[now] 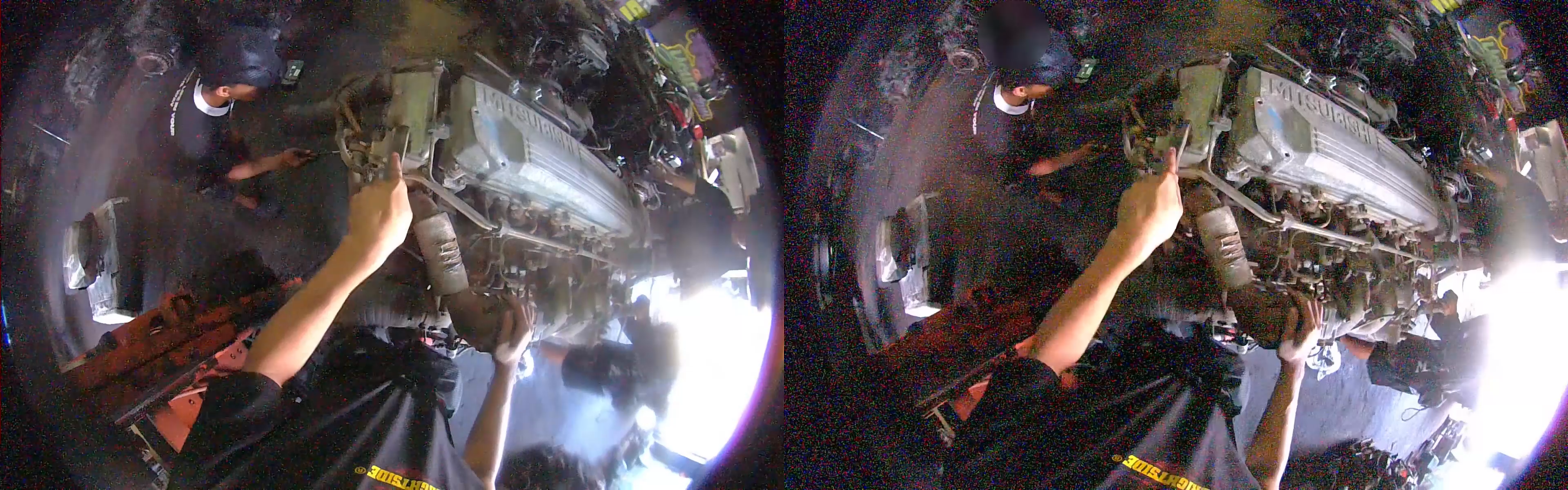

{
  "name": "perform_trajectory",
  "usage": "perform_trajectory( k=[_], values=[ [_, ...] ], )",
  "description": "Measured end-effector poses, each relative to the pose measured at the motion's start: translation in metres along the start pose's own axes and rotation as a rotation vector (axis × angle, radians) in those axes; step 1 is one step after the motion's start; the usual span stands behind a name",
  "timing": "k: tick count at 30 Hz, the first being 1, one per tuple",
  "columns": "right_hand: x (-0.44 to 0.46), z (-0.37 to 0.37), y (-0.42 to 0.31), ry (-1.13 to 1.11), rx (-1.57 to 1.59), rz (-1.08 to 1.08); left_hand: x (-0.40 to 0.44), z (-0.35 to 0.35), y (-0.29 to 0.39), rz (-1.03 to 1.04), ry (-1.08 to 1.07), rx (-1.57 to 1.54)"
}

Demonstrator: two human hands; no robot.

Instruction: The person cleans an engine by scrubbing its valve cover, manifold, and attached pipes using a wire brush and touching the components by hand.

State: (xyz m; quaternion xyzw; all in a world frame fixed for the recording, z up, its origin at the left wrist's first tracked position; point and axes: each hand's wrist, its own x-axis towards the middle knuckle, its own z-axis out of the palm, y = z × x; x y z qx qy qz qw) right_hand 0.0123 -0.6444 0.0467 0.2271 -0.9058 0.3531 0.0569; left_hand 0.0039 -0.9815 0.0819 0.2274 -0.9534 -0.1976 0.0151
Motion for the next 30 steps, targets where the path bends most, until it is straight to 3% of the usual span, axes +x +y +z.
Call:
perform_trajectory(
  k=[6, 8, 10, 14, 23, 26, 30],
  values=[
    [-0.003, 0.003, 0.008, 0.009, -0.023, 0.01, 0.05, 0.0, -0.03, 0.064, 0.105, 0.021],
    [0.0, 0.002, 0.009, 0.011, -0.025, 0.02, 0.031, -0.013, -0.032, 0.125, 0.104, 0.006],
    [0.0, 0.002, 0.006, 0.012, 0.031, 0.011, 0.008, -0.029, -0.028, 0.046, -0.046, 0.087],
    [0.0, 0.002, 0.004, 0.02, -0.009, -0.007, 0.015, -0.03, -0.028, 0.062, -0.077, 0.075],
    [0.0, 0.005, 0.009, 0.044, -0.018, -0.026, -0.005, -0.007, -0.016, 0.142, 0.129, 0.36],
    [-0.001, 0.005, 0.01, 0.022, -0.027, -0.029, 0.018, 0.003, -0.018, 0.207, 0.147, 0.22],
    [-0.002, 0.003, 0.007, 0.001, -0.017, 0.028, 0.014, 0.003, -0.007, 0.148, 0.154, 0.248]
  ],
)
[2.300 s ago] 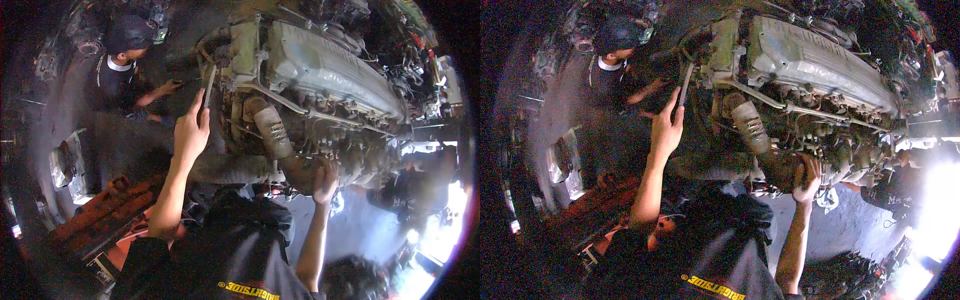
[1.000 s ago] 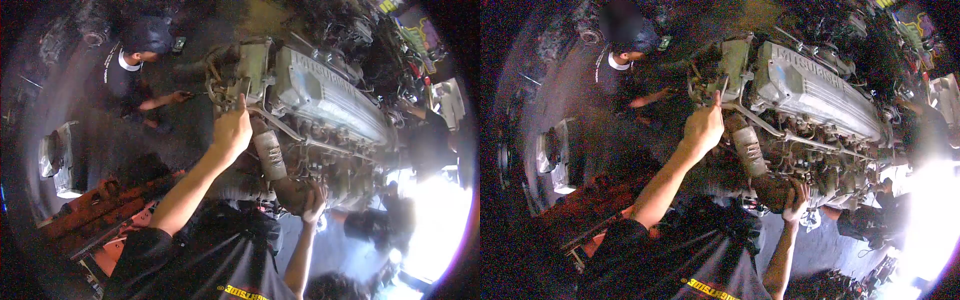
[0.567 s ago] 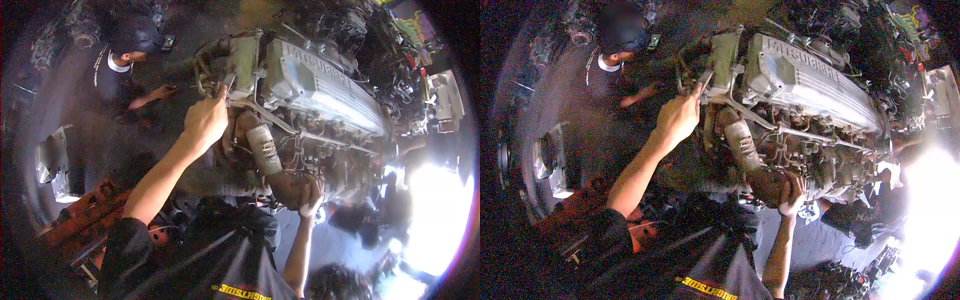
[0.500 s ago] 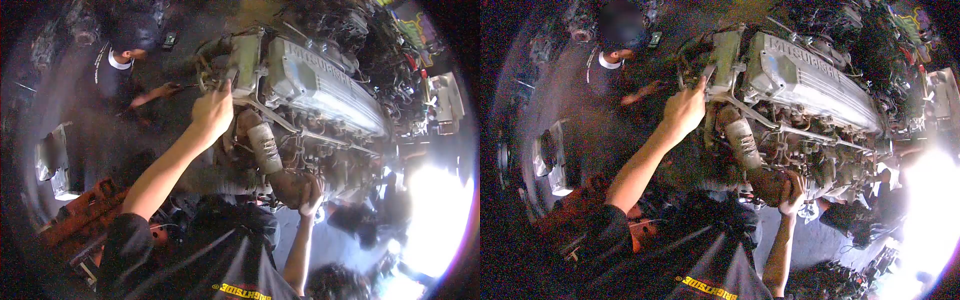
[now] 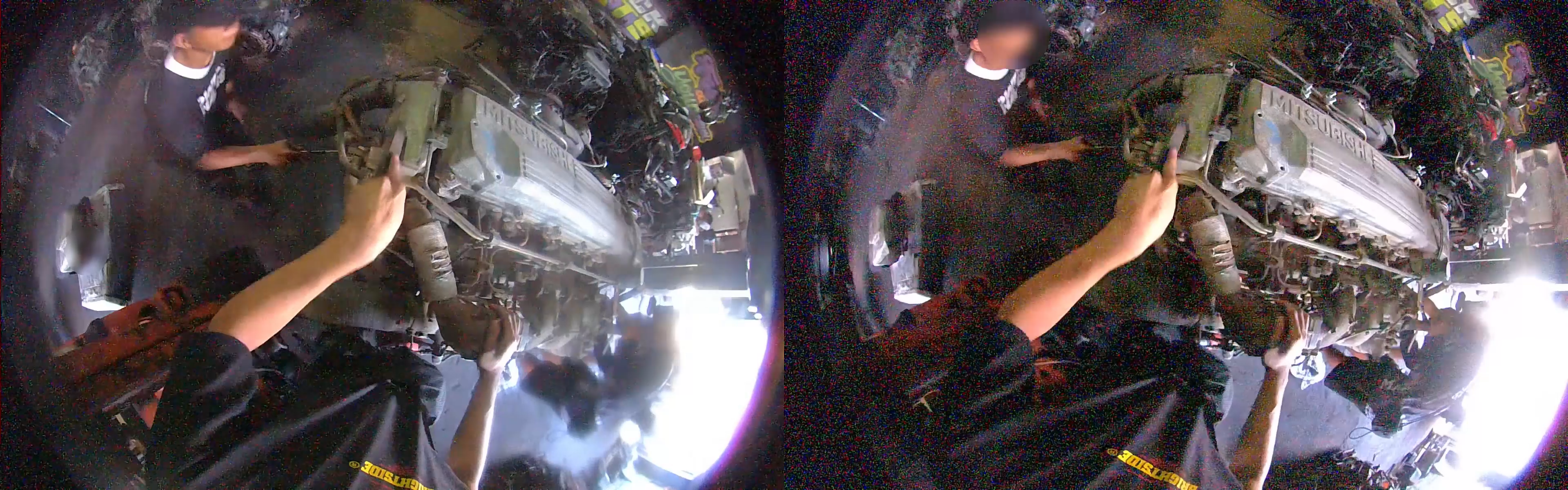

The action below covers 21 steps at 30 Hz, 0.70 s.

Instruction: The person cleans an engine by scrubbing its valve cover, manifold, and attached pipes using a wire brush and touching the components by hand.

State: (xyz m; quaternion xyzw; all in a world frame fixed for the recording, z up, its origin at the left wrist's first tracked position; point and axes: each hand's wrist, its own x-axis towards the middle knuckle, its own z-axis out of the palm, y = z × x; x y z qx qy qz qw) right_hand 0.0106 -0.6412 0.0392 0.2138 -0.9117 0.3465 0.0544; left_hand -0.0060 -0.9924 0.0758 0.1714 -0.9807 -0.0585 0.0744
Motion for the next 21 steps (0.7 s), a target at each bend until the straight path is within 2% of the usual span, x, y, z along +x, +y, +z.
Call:
perform_trajectory(
  k=[3, 6, 8, 10, 15, 21],
  values=[
    [0.001, 0.001, 0.003, 0.029, 0.001, -0.031, -0.042, -0.021, 0.006, -0.022, -0.079, -0.003],
    [0.0, 0.002, 0.008, 0.039, -0.007, -0.067, -0.038, -0.026, -0.004, -0.03, -0.137, -0.101],
    [-0.001, 0.001, 0.004, 0.035, -0.017, -0.09, -0.023, -0.004, -0.011, -0.016, -0.102, -0.165],
    [0.0, 0.001, 0.004, 0.01, -0.001, -0.04, -0.009, 0.002, -0.003, -0.034, -0.017, -0.077],
    [0.002, 0.0, 0.002, 0.016, -0.035, -0.092, -0.023, -0.001, -0.006, -0.003, 0.014, -0.115],
    [-0.001, -0.001, 0.003, 0.026, -0.026, -0.125, -0.021, -0.016, -0.01, -0.034, -0.095, -0.137]
  ],
)
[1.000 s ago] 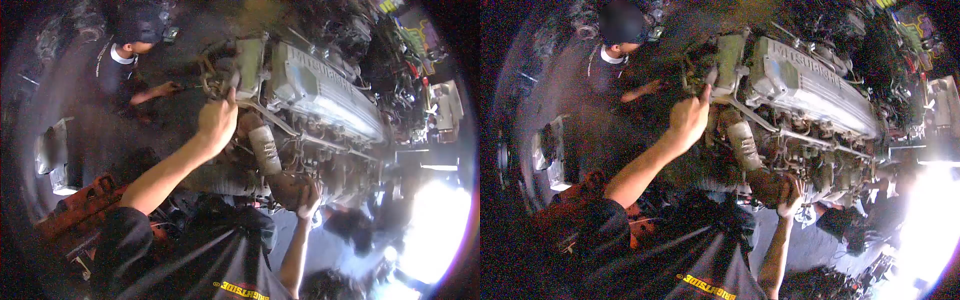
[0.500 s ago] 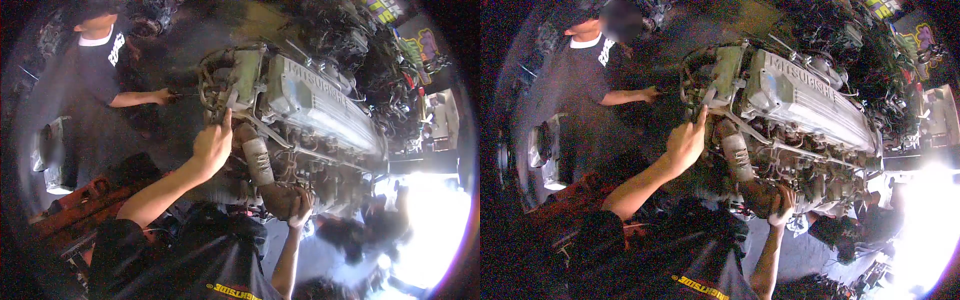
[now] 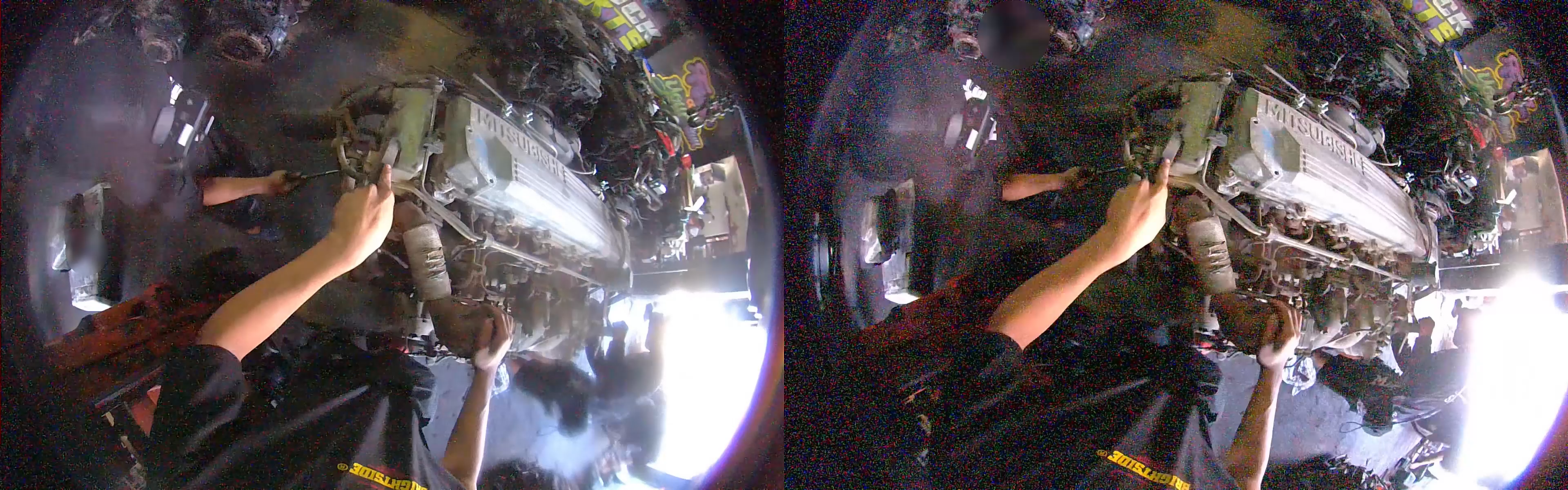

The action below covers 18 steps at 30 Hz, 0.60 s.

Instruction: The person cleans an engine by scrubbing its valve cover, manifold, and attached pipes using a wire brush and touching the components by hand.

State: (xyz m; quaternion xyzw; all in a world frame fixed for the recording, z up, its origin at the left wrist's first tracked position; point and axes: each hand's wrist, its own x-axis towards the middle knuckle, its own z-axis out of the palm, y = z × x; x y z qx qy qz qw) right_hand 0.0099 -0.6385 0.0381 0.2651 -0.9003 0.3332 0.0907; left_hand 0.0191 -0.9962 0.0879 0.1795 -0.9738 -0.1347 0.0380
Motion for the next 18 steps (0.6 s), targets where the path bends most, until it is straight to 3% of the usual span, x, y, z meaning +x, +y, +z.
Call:
perform_trajectory(
  k=[3, 6, 7, 11, 12, 13, 15, 18],
  values=[
    [0.001, 0.0, -0.003, -0.003, 0.025, 0.021, 0.009, 0.002, -0.011, 0.019, 0.031, -0.051],
    [-0.002, 0.002, 0.006, 0.027, 0.026, 0.005, 0.008, -0.018, -0.037, -0.101, -0.1, -0.268],
    [-0.001, 0.002, 0.002, 0.037, 0.028, -0.004, 0.003, -0.02, -0.048, -0.039, -0.041, -0.248],
    [0.001, -0.002, -0.007, 0.032, 0.057, 0.064, -0.008, -0.013, -0.078, -0.133, 0.057, -0.252],
    [0.0, 0.0, -0.005, 0.048, 0.075, 0.053, -0.01, -0.029, -0.074, -0.19, 0.0, -0.334],
    [0.0, 0.0, -0.004, 0.052, 0.074, 0.058, -0.005, -0.017, -0.086, -0.053, 0.172, -0.295],
    [0.001, -0.001, -0.004, 0.031, 0.058, 0.064, -0.003, -0.037, -0.082, -0.164, -0.15, -0.219],
    [-0.002, 0.003, 0.0, 0.055, 0.047, 0.065, 0.005, -0.021, -0.092, -0.107, -0.151, -0.213]
  ],
)
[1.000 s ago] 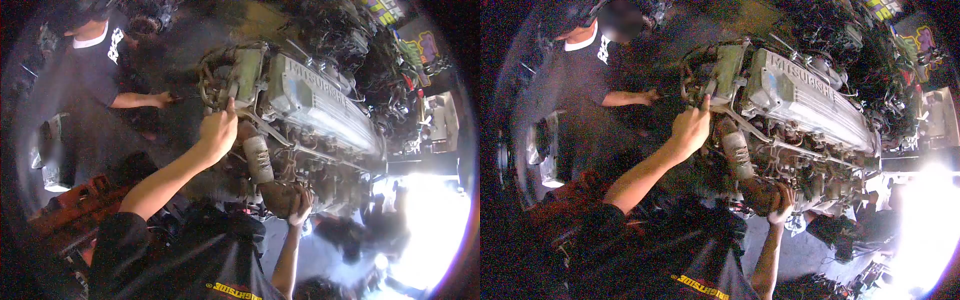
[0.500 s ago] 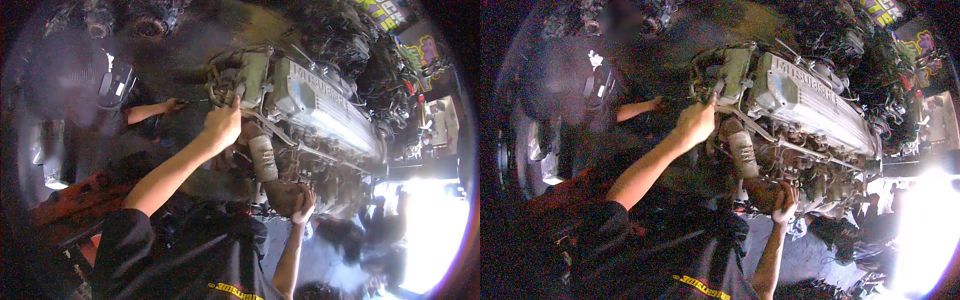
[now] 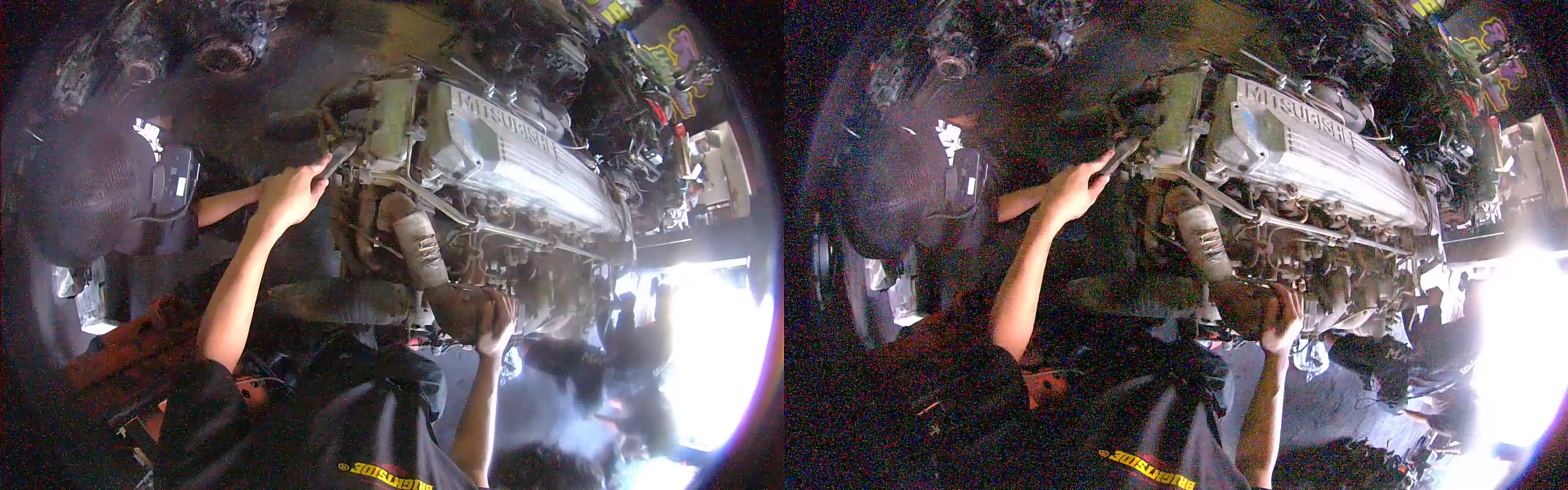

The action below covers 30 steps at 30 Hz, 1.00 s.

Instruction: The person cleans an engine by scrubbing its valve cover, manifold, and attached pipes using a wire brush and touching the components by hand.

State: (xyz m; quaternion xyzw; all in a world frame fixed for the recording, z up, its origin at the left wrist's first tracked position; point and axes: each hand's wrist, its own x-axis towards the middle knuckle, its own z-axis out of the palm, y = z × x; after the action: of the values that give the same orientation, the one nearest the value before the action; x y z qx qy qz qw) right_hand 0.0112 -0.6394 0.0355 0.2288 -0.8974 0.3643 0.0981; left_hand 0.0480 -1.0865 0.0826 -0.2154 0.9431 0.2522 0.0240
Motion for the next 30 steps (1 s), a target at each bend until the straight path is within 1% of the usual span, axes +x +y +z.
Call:
perform_trajectory(
  k=[1, 3, 4, 7, 11, 12, 13, 15, 16, 17, 20, 21, 23, 24, 27, 30],
  values=[
    [0.001, 0.0, 0.001, -0.002, -0.001, 0.001, 0.007, -0.001, -0.003, -0.002, -0.002, -0.001],
    [0.001, -0.002, 0.002, -0.036, -0.033, -0.035, 0.021, -0.001, -0.01, 0.104, -0.029, 0.096],
    [0.002, -0.001, 0.0, -0.018, 0.004, -0.043, 0.026, -0.01, -0.004, 0.098, -0.078, 0.12],
    [0.001, 0.0, 0.008, -0.047, -0.031, -0.06, 0.041, -0.015, -0.006, 0.144, -0.086, 0.167],
    [-0.003, 0.001, 0.009, -0.03, -0.012, -0.011, 0.04, -0.01, 0.017, 0.1, -0.133, 0.262],
    [-0.002, 0.0, 0.008, -0.042, -0.017, -0.006, 0.031, -0.013, 0.024, 0.106, -0.113, 0.273],
    [-0.003, 0.001, 0.009, -0.037, -0.015, -0.011, 0.025, -0.015, 0.028, 0.093, -0.137, 0.291],
    [-0.005, 0.002, 0.014, -0.015, -0.012, -0.07, 0.014, -0.016, 0.027, 0.105, -0.118, 0.298],
    [-0.003, 0.0, 0.002, -0.025, -0.01, 0.01, 0.015, -0.012, 0.019, 0.135, -0.098, 0.298],
    [0.0, -0.001, -0.001, -0.014, -0.003, 0.013, 0.02, -0.007, 0.015, 0.142, -0.094, 0.31],
    [-0.004, -0.002, -0.001, -0.023, 0.029, -0.02, 0.022, -0.006, 0.018, 0.093, -0.132, 0.236],
    [-0.004, -0.001, 0.0, -0.021, 0.026, -0.017, 0.02, -0.001, 0.019, 0.12, -0.068, 0.306],
    [-0.001, 0.0, 0.004, -0.018, 0.016, -0.016, 0.015, 0.005, 0.02, 0.103, -0.022, 0.269],
    [-0.001, 0.0, 0.005, -0.021, -0.002, -0.016, 0.012, 0.004, 0.021, 0.055, -0.04, 0.189],
    [-0.001, 0.001, 0.004, -0.005, -0.003, -0.009, 0.007, 0.006, 0.016, 0.081, 0.024, 0.104],
    [-0.002, 0.0, 0.0, 0.001, 0.013, -0.002, 0.01, 0.003, 0.011, 0.097, 0.039, 0.131]
  ],
)
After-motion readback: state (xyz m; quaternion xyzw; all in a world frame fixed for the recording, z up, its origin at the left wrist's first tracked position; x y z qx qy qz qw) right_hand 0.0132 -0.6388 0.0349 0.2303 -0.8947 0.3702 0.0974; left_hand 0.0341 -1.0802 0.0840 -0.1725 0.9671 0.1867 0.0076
